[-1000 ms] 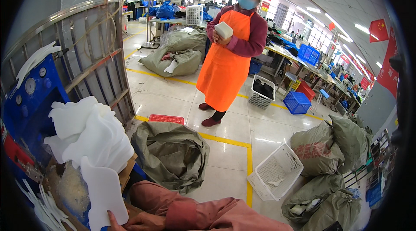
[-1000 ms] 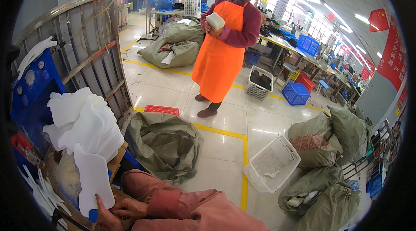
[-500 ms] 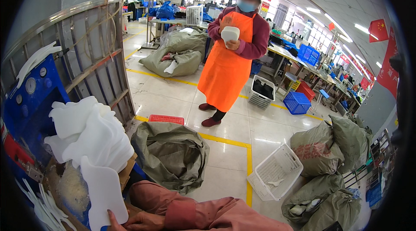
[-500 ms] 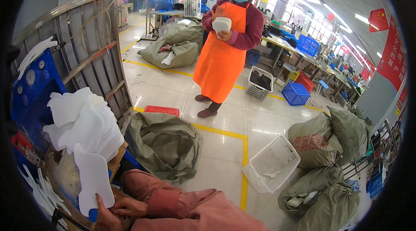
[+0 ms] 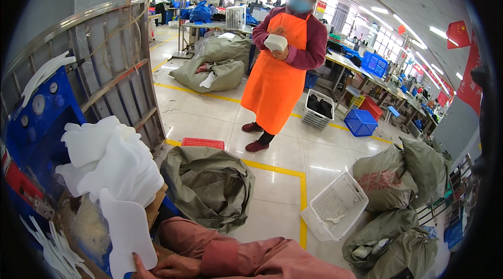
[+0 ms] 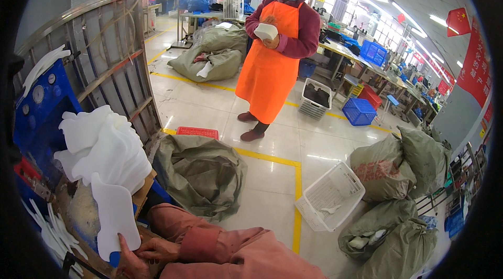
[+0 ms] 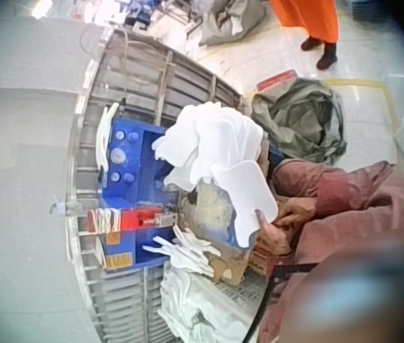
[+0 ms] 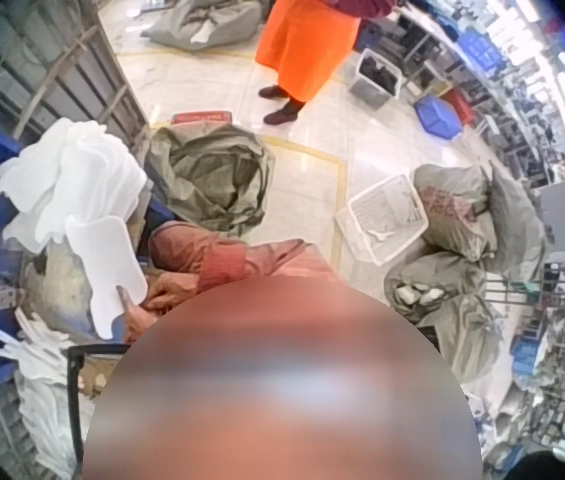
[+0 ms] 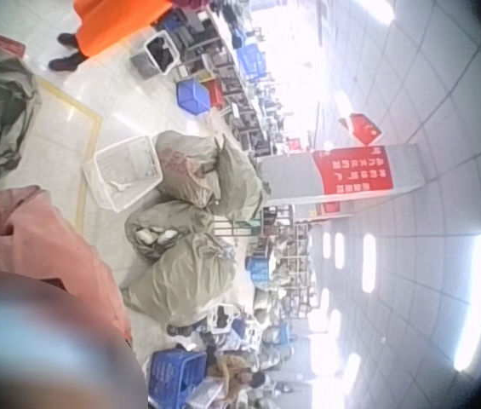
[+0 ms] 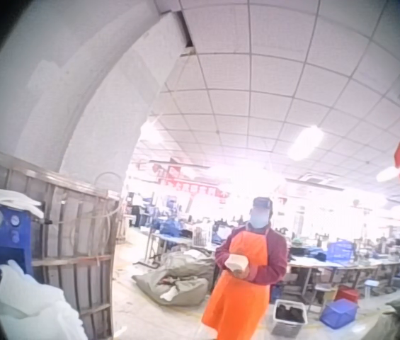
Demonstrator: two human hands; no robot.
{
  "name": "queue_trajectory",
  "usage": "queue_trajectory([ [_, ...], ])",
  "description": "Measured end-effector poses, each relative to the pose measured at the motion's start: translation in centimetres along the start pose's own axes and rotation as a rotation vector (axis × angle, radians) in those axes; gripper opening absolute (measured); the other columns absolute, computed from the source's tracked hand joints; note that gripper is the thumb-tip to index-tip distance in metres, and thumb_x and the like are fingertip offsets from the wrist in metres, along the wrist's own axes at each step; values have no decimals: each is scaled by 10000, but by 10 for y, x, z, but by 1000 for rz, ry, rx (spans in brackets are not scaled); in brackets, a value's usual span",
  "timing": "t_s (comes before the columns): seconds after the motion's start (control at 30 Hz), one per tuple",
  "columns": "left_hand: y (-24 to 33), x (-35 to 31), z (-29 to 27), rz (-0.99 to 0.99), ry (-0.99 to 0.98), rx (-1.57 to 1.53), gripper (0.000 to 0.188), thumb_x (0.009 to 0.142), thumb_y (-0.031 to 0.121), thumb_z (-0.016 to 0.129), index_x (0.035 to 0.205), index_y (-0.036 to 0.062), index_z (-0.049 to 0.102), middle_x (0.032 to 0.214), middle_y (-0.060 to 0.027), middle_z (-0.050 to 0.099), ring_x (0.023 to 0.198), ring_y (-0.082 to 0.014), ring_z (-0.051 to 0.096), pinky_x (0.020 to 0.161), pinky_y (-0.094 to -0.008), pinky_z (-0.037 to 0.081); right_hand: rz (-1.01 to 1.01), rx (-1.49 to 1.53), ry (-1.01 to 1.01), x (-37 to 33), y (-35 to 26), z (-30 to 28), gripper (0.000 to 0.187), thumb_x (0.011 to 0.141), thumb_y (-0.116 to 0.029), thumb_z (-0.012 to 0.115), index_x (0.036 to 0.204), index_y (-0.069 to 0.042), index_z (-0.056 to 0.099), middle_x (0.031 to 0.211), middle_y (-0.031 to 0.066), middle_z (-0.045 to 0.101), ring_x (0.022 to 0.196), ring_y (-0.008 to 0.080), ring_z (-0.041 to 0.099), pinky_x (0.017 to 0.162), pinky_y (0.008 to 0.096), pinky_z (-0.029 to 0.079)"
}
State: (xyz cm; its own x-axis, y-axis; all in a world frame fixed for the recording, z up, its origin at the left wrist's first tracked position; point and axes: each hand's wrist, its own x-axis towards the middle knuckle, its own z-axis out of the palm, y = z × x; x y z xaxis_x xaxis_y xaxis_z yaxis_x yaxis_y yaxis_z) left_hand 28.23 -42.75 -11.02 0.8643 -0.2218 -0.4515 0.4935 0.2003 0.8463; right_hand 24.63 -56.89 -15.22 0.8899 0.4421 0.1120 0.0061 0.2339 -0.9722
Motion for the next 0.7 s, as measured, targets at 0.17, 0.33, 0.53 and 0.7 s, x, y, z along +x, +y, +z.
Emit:
queue_trajectory([
  [0.17,0,3,0,-24,-18,-51,579,1043,369,615,1514,53,496,1281,-172,661,1106,-295,663,915,-368,546,65,24,-11,-1,2,-1,313,1093,-258,553,1227,-20,704,885,32,666,800,124,627,694,286,538],
  [0.33,0,8,3,-58,-35,-105,581,1044,372,615,1516,54,496,1284,-172,661,1112,-292,662,925,-369,542,48,46,3,2,11,-1,312,1096,-261,559,1236,-20,699,891,42,668,800,131,633,692,292,543],
  [0.53,-1,12,5,-93,-56,-147,583,1044,375,614,1518,55,496,1287,-173,661,1120,-288,660,936,-370,538,49,20,-17,1,13,-3,306,1092,-255,569,1226,-15,704,888,46,674,786,134,631,695,293,539],
  [0.7,-2,14,6,-120,-81,-175,585,1045,377,614,1520,57,496,1289,-173,661,1126,-286,658,945,-371,534,37,5,-4,0,8,0,322,1093,-269,566,1233,-15,706,895,45,681,784,136,633,693,297,538],
])
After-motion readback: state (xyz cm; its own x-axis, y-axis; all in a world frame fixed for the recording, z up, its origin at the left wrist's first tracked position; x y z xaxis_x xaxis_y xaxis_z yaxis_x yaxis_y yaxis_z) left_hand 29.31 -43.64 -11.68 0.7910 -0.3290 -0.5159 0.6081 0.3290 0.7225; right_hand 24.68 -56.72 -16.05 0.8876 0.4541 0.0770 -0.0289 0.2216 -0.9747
